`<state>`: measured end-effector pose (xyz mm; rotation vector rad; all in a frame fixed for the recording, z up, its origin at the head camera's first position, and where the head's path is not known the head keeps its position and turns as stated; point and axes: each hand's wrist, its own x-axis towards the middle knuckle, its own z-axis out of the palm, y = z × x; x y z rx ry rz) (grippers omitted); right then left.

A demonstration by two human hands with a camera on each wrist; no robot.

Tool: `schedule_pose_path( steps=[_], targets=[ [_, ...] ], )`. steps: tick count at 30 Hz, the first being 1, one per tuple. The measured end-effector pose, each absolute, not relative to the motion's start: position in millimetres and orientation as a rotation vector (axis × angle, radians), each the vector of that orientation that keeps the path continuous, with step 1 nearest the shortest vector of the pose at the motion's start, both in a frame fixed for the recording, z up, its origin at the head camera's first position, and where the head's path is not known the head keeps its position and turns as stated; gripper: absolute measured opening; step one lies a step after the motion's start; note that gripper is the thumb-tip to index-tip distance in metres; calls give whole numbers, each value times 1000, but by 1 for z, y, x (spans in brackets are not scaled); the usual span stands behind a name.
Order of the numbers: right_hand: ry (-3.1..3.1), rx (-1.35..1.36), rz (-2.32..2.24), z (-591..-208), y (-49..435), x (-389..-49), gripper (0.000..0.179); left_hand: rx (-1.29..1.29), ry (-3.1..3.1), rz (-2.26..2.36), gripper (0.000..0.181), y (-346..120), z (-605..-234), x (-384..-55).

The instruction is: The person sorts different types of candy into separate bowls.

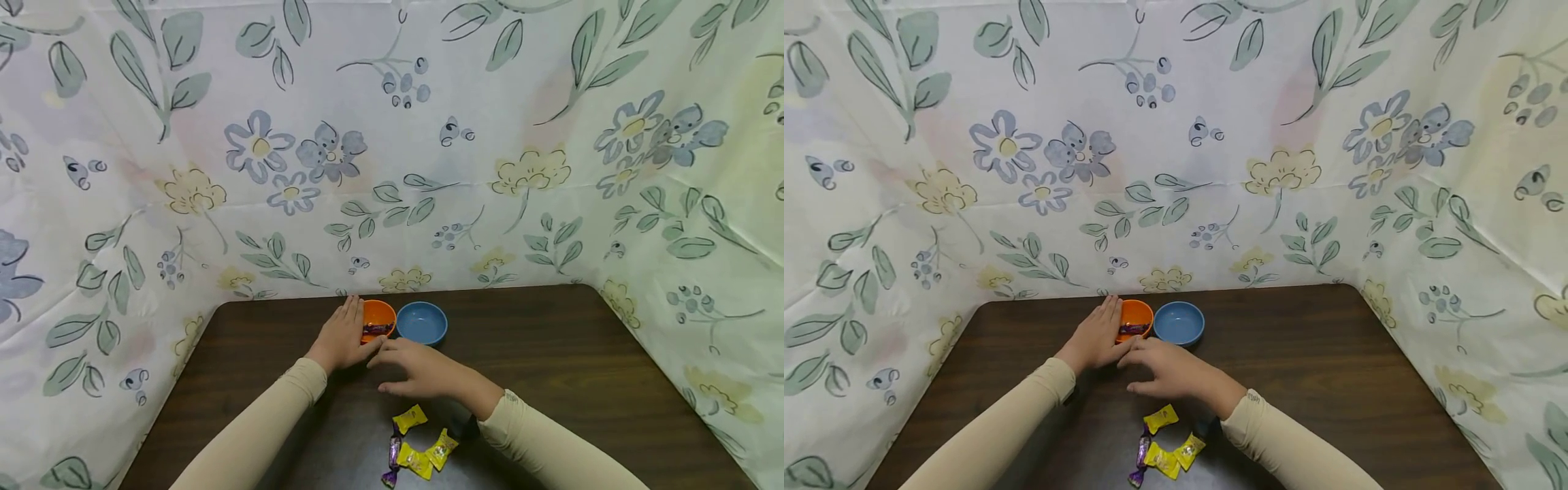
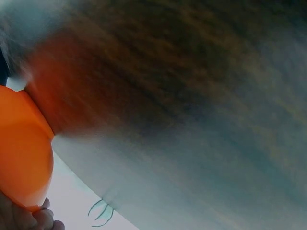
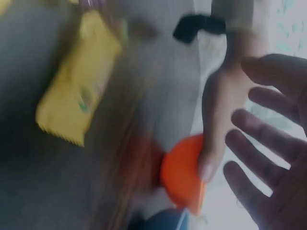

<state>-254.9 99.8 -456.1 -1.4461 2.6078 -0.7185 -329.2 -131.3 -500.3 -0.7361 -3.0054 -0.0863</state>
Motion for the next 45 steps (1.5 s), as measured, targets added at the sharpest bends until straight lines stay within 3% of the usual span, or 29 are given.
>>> schedule_pose_path(
  steps=[7, 16, 45],
  targets=[
    [2401, -1584, -449, -461, 100, -231, 38, -694, -3046, -143, 107, -131, -503, -330],
    [2311, -1653, -283, -459, 91, -217, 22, -707, -3047, -120, 107, -131, -499, -332],
    [2343, -1706, -196, -482, 83, -209, 9, -693, -3052, -128, 108, -132, -502, -331]
  ],
)
